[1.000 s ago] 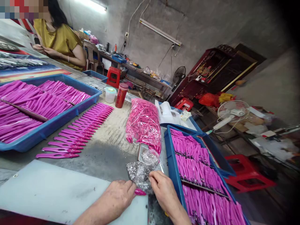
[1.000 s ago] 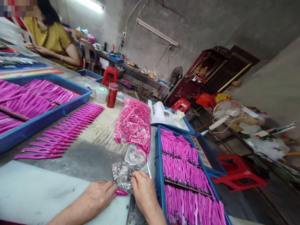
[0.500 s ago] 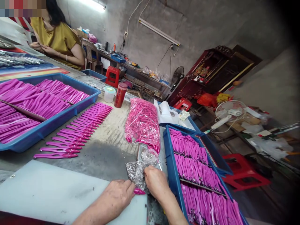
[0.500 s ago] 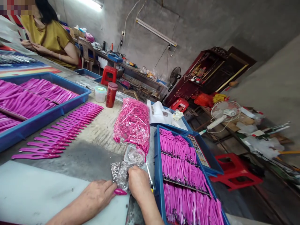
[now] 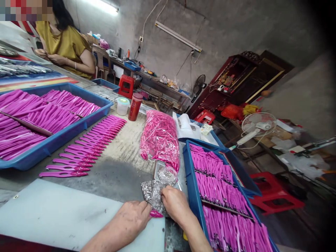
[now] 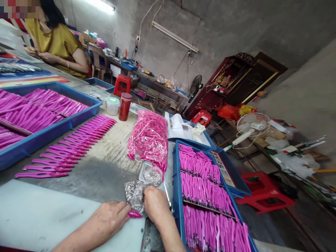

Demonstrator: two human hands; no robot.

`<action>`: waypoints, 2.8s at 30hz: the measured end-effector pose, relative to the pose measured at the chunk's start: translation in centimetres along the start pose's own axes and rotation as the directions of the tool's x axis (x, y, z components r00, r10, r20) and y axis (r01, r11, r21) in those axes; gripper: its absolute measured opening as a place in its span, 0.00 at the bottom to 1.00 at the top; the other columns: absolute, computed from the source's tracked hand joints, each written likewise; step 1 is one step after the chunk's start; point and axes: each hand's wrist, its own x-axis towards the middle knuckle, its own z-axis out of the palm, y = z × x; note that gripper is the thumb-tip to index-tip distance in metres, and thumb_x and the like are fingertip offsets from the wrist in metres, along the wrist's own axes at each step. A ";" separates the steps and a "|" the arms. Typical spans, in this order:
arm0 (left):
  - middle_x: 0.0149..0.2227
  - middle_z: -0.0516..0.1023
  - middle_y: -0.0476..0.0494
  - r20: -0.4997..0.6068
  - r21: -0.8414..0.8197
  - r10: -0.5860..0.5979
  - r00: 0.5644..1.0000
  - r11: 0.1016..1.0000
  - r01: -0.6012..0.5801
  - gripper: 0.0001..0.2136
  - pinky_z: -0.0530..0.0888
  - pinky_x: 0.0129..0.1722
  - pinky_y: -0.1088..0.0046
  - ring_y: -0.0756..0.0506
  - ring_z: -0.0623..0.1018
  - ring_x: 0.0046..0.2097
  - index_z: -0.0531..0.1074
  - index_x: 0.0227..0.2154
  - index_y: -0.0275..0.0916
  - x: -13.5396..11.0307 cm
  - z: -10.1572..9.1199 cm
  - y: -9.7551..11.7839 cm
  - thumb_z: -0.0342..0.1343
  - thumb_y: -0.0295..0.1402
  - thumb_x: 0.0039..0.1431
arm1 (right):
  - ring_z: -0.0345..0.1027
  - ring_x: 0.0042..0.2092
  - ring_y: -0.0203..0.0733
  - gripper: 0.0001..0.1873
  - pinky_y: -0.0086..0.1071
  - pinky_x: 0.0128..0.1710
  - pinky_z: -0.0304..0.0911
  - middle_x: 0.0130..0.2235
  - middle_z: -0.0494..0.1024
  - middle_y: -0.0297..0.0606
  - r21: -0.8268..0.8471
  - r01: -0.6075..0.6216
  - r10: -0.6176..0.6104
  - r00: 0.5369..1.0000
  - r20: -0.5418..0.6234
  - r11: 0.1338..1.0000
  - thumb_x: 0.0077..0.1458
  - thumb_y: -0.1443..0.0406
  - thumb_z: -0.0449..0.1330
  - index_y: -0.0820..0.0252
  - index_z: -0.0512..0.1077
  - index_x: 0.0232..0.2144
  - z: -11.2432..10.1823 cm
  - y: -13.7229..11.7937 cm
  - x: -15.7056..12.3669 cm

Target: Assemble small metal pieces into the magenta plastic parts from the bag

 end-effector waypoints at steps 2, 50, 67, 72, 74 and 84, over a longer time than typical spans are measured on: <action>0.24 0.69 0.51 -0.019 0.003 0.004 1.000 1.000 -0.004 0.04 0.64 0.24 0.72 0.47 0.70 0.24 0.61 0.29 0.40 0.1 -0.1 0.0 0.46 0.27 0.60 | 0.73 0.33 0.42 0.12 0.30 0.28 0.55 0.31 0.78 0.41 -0.001 -0.007 0.007 1.000 0.000 1.000 0.52 0.73 0.50 0.61 0.73 0.27 0.1 -0.1 0.1; 0.27 0.70 0.50 0.060 -0.016 -0.006 0.998 1.000 0.007 0.03 0.66 0.26 0.71 0.45 0.71 0.27 0.61 0.31 0.40 0.1 -0.5 0.2 0.47 0.26 0.59 | 0.63 0.29 0.36 0.12 0.27 0.29 0.51 0.25 0.69 0.34 0.467 -0.019 0.004 0.999 0.034 0.884 0.52 0.72 0.48 0.59 0.61 0.19 0.5 -2.1 -4.5; 0.26 0.69 0.49 0.093 0.024 0.032 0.995 0.999 -0.035 0.05 0.66 0.23 0.69 0.45 0.70 0.25 0.62 0.30 0.39 0.2 -0.8 0.4 0.44 0.24 0.59 | 0.66 0.27 0.36 0.12 0.27 0.26 0.50 0.23 0.73 0.34 0.308 -0.041 0.075 0.992 -0.101 0.951 0.49 0.75 0.50 0.60 0.67 0.19 2.5 -2.9 -4.1; 0.28 0.69 0.48 0.124 0.019 0.035 0.992 0.999 -0.037 0.06 0.66 0.24 0.70 0.45 0.70 0.26 0.62 0.31 0.38 0.1 -0.8 0.3 0.43 0.23 0.59 | 0.67 0.27 0.36 0.13 0.26 0.26 0.51 0.22 0.72 0.35 0.302 0.028 0.031 0.982 -0.186 0.953 0.47 0.76 0.50 0.60 0.66 0.17 3.0 -2.9 -4.3; 0.28 0.69 0.48 0.144 0.013 0.039 0.989 0.999 -0.042 0.05 0.66 0.24 0.70 0.45 0.70 0.27 0.63 0.32 0.38 0.1 -0.9 0.3 0.44 0.23 0.58 | 0.67 0.26 0.35 0.13 0.26 0.26 0.52 0.21 0.72 0.34 0.329 0.036 0.039 0.975 -0.218 0.944 0.46 0.76 0.49 0.60 0.66 0.17 3.3 -3.0 -4.4; 0.29 0.69 0.47 0.176 0.013 0.036 0.984 0.999 -0.039 0.05 0.67 0.26 0.70 0.45 0.70 0.28 0.62 0.32 0.38 0.2 -1.1 0.4 0.46 0.22 0.57 | 0.66 0.24 0.36 0.14 0.26 0.25 0.55 0.20 0.71 0.36 0.380 0.107 0.016 0.951 -0.309 0.919 0.47 0.74 0.45 0.59 0.64 0.16 3.3 -3.0 -4.5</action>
